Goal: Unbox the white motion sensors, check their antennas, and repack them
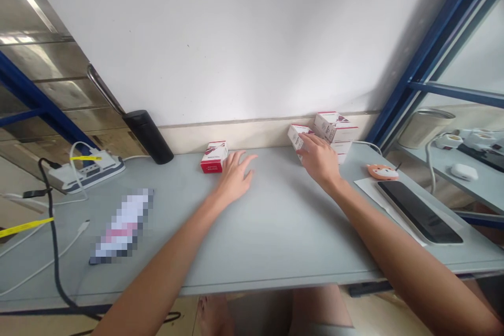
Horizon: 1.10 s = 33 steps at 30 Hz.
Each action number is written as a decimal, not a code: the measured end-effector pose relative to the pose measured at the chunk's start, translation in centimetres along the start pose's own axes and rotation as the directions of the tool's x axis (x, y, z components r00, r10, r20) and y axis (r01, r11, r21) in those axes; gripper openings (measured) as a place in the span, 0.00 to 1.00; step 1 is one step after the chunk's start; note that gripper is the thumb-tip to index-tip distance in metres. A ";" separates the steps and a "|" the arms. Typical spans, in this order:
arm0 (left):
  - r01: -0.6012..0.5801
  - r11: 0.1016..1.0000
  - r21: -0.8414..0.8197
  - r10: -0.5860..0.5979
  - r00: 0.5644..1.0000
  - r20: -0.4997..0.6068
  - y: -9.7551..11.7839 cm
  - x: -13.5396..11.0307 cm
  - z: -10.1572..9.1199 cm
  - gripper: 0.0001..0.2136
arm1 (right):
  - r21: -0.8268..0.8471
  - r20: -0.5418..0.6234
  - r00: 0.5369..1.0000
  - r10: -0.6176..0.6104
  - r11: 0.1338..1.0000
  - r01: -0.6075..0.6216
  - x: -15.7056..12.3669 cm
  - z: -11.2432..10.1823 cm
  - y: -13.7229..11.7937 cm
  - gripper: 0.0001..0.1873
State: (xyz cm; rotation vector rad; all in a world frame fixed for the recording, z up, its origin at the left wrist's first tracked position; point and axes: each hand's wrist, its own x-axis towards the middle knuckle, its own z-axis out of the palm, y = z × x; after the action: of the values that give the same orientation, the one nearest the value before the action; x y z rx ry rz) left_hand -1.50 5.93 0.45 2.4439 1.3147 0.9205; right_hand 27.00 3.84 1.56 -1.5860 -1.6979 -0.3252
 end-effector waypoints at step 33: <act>-0.197 0.974 0.113 0.222 0.930 -0.293 2.0 -0.7 1.0 0.42 | 0.544 0.084 0.959 -0.270 0.819 0.183 -1.8 -2.4 -6.2 0.23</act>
State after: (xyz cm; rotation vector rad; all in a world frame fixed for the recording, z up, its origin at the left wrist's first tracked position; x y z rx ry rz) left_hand 0.23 4.33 0.27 2.6239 1.2143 1.3713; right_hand 21.90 -0.19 3.90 -1.0178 -1.8952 0.1608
